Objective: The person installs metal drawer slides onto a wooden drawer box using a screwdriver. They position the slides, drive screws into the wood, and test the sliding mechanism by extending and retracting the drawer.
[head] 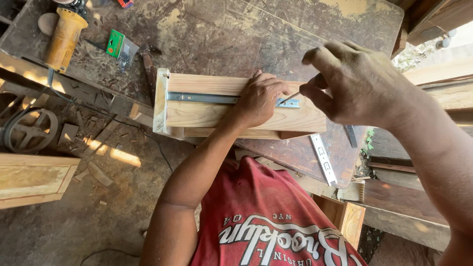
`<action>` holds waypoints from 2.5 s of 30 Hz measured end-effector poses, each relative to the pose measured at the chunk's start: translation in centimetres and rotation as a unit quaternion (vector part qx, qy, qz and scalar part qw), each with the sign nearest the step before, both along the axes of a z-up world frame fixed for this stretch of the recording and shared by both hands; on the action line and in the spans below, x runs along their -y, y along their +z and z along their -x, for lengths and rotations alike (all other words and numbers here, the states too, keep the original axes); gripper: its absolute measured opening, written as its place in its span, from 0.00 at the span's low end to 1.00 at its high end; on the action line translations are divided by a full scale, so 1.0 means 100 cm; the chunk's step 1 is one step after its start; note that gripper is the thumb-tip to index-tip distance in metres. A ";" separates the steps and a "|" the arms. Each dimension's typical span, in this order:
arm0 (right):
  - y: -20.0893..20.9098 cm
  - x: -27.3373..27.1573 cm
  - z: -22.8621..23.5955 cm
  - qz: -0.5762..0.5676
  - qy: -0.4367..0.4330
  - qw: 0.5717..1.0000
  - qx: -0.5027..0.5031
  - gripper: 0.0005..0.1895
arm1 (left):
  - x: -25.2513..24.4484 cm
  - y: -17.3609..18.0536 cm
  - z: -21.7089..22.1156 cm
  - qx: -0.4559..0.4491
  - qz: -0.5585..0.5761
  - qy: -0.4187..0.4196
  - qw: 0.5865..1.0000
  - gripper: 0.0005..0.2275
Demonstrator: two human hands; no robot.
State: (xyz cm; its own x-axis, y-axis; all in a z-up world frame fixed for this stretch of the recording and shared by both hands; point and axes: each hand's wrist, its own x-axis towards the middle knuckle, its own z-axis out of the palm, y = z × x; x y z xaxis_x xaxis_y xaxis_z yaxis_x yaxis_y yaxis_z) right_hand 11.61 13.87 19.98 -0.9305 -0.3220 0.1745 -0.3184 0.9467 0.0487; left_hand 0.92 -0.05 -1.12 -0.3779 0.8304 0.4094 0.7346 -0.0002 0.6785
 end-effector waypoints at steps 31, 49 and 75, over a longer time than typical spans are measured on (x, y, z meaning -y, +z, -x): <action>0.030 0.009 0.017 -0.059 -0.085 0.972 0.212 0.15 | -0.001 0.002 0.005 0.035 0.012 -0.004 0.999 0.13; 0.025 0.009 0.014 -0.147 0.006 0.981 0.123 0.15 | 0.000 0.005 0.005 0.010 -0.004 -0.008 1.000 0.12; 0.013 0.008 0.007 -0.272 -0.042 0.929 0.246 0.16 | 0.000 -0.009 0.006 -0.009 0.002 -0.018 1.000 0.11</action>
State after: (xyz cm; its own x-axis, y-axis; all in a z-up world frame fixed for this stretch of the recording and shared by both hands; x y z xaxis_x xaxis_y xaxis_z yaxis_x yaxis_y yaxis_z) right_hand 10.92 13.10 21.31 -0.8809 -0.1603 -0.4454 -0.3545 0.8469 0.3964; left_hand 0.33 -0.03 -2.03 -0.3395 0.8452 0.4128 0.7465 -0.0249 0.6649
